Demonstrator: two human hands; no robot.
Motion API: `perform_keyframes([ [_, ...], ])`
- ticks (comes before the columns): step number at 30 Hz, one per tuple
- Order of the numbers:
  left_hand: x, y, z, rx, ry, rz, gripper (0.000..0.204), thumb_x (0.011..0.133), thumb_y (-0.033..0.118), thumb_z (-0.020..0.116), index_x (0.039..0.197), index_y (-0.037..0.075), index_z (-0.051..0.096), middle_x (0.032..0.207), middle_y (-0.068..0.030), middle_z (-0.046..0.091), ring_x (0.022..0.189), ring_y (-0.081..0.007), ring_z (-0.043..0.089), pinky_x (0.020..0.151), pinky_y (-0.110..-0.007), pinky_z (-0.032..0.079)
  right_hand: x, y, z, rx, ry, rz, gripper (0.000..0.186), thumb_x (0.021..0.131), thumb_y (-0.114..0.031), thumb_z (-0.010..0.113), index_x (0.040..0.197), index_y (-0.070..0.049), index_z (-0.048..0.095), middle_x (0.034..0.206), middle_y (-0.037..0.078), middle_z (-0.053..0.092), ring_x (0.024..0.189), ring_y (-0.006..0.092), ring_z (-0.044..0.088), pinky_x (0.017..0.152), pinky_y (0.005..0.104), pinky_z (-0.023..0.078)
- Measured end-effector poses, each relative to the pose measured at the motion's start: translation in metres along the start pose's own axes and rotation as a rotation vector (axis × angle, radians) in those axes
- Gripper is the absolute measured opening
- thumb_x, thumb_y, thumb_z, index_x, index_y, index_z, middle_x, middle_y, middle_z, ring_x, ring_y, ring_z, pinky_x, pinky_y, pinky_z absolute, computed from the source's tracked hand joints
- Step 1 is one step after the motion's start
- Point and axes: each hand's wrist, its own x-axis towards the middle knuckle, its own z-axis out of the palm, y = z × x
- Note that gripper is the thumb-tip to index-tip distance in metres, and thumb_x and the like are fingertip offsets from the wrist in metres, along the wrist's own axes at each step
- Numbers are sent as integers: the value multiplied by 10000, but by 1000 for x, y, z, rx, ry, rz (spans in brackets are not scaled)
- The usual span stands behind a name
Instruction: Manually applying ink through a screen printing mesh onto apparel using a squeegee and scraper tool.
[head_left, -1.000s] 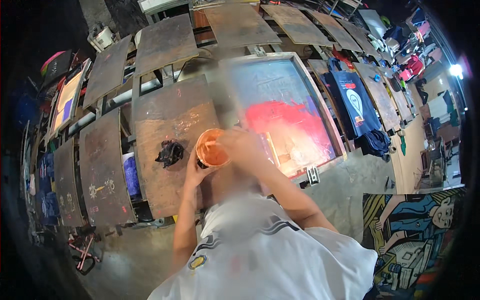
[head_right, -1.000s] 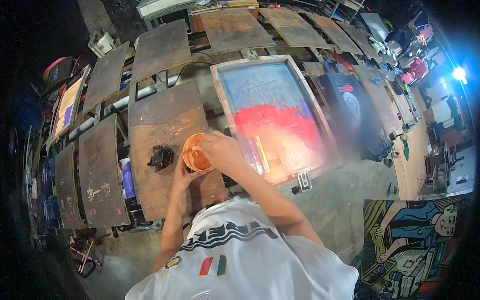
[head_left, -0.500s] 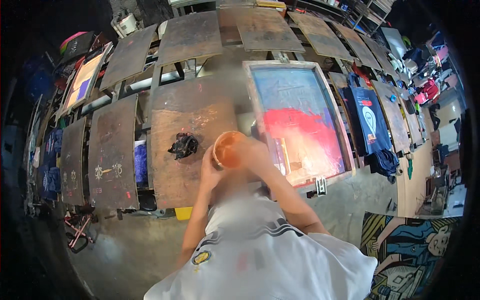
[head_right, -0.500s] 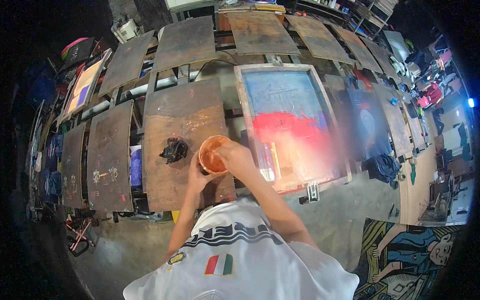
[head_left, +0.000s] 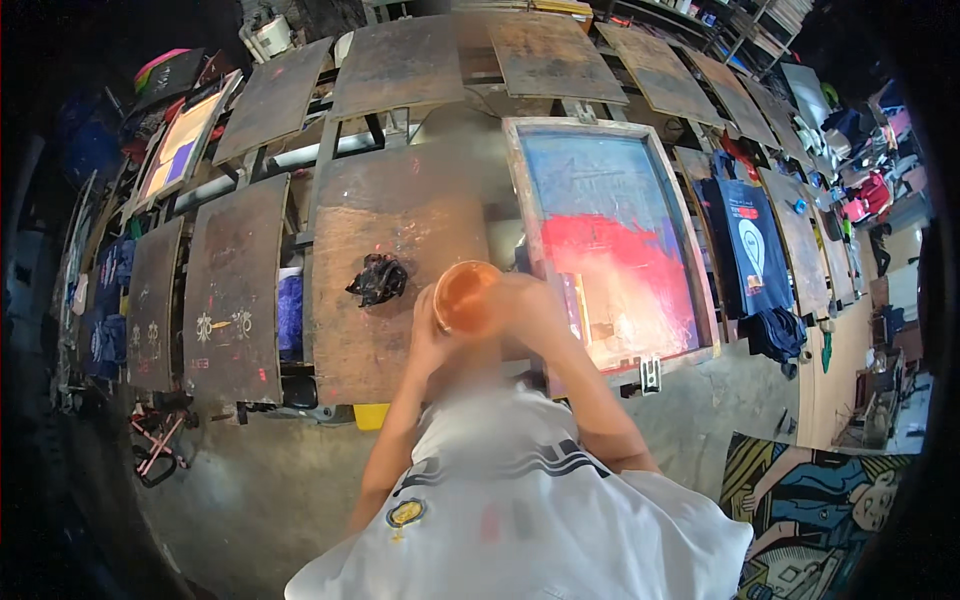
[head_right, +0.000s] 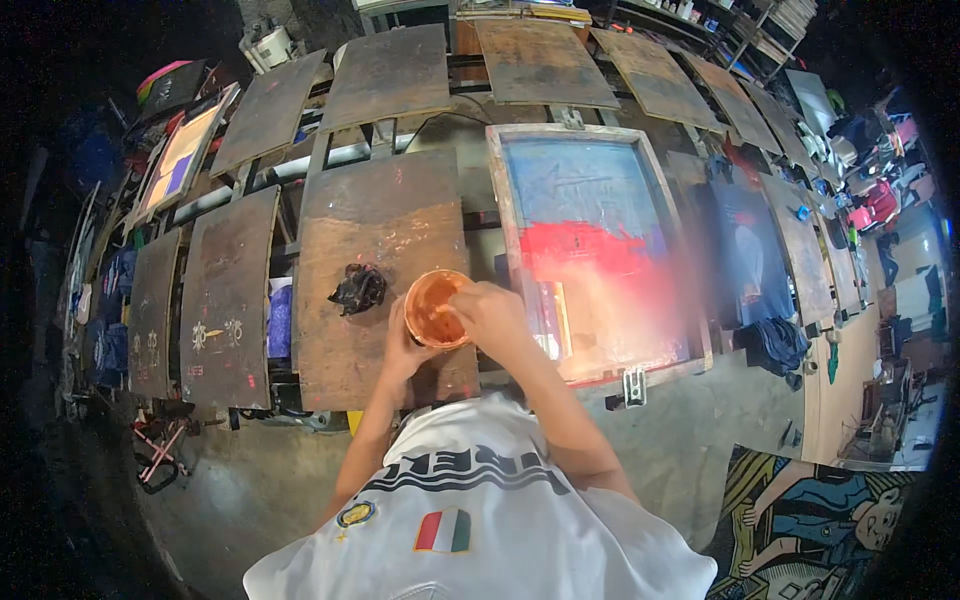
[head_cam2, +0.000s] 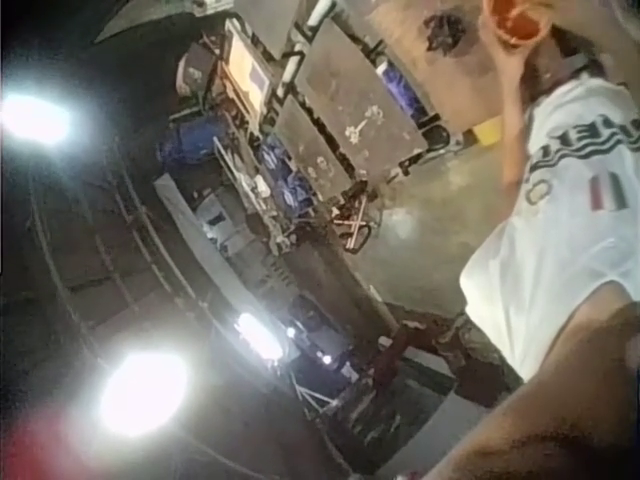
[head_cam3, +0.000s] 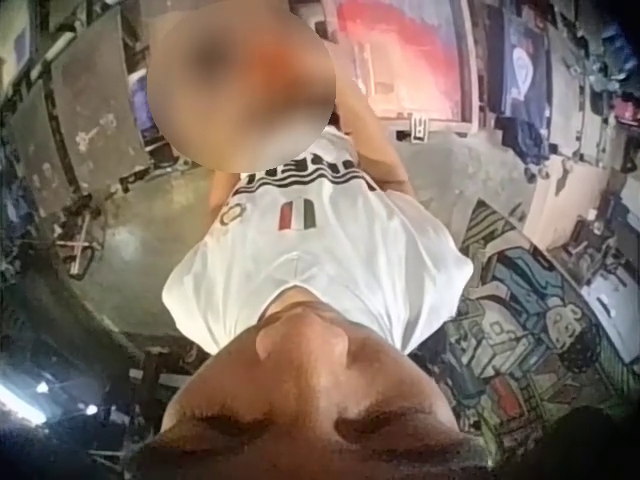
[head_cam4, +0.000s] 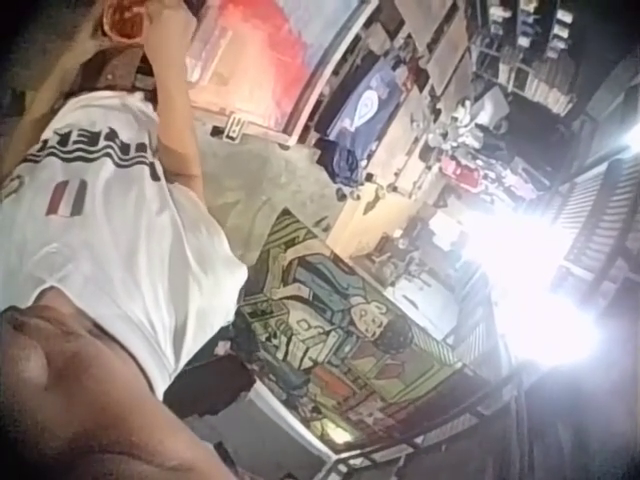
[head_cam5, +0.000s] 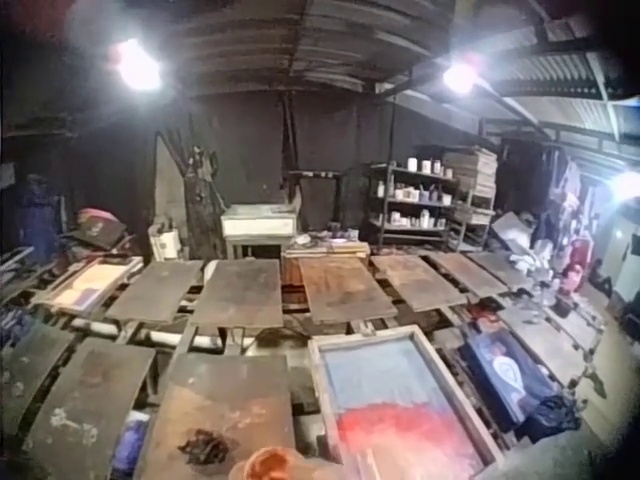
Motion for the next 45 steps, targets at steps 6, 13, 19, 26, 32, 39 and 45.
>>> perform_keyframes([
  [6,5,24,8,122,6,50,919,596,281,924,1359,18,484,1339,-147,475,1294,-328,440,1074,-431,379,1,7,-10,-131,130,23,73,832,-146,675,864,-93,714,819,81,652,796,287,629,686,407,516],
  [13,7,22,0,91,-35,34,912,595,256,906,1362,10,477,1329,-151,480,1255,-325,468,1057,-417,398,-9,-3,-32,34,50,7,76,850,-116,652,838,-72,712,824,69,661,781,275,623,684,405,518],
  [19,15,80,11,141,34,-156,878,577,231,934,1310,23,498,1269,-143,520,1156,-335,538,995,-429,439,-20,20,2,-199,77,-32,82,837,-131,664,814,-63,703,817,65,656,753,267,619,659,404,513],
  [26,-15,98,24,349,223,-166,897,564,282,944,1297,35,489,1229,-175,525,1149,-388,527,951,-478,440,-15,-7,-40,-11,55,5,65,821,-122,672,847,-68,697,838,73,659,786,265,640,651,398,528],
  [32,-28,122,65,421,421,-374,948,561,345,949,1312,15,473,1245,-179,506,1171,-391,495,960,-487,416,-28,14,-32,-3,-29,-31,59,816,-129,691,847,-80,701,775,54,627,754,256,624,625,390,517],
  [39,-37,126,103,658,566,-284,1011,560,356,939,1346,8,406,1272,-188,489,1195,-415,462,968,-516,374,-31,22,-37,-75,34,-69,64,832,-142,679,829,-80,698,770,79,630,755,259,626,632,394,513],
  [45,-40,143,119,551,624,-338,1028,580,398,922,1367,7,387,1309,-201,469,1218,-417,453,966,-525,370,-44,24,-64,53,-38,-147,85,846,-150,664,806,-76,680,768,70,628,763,262,631,642,390,517],
])
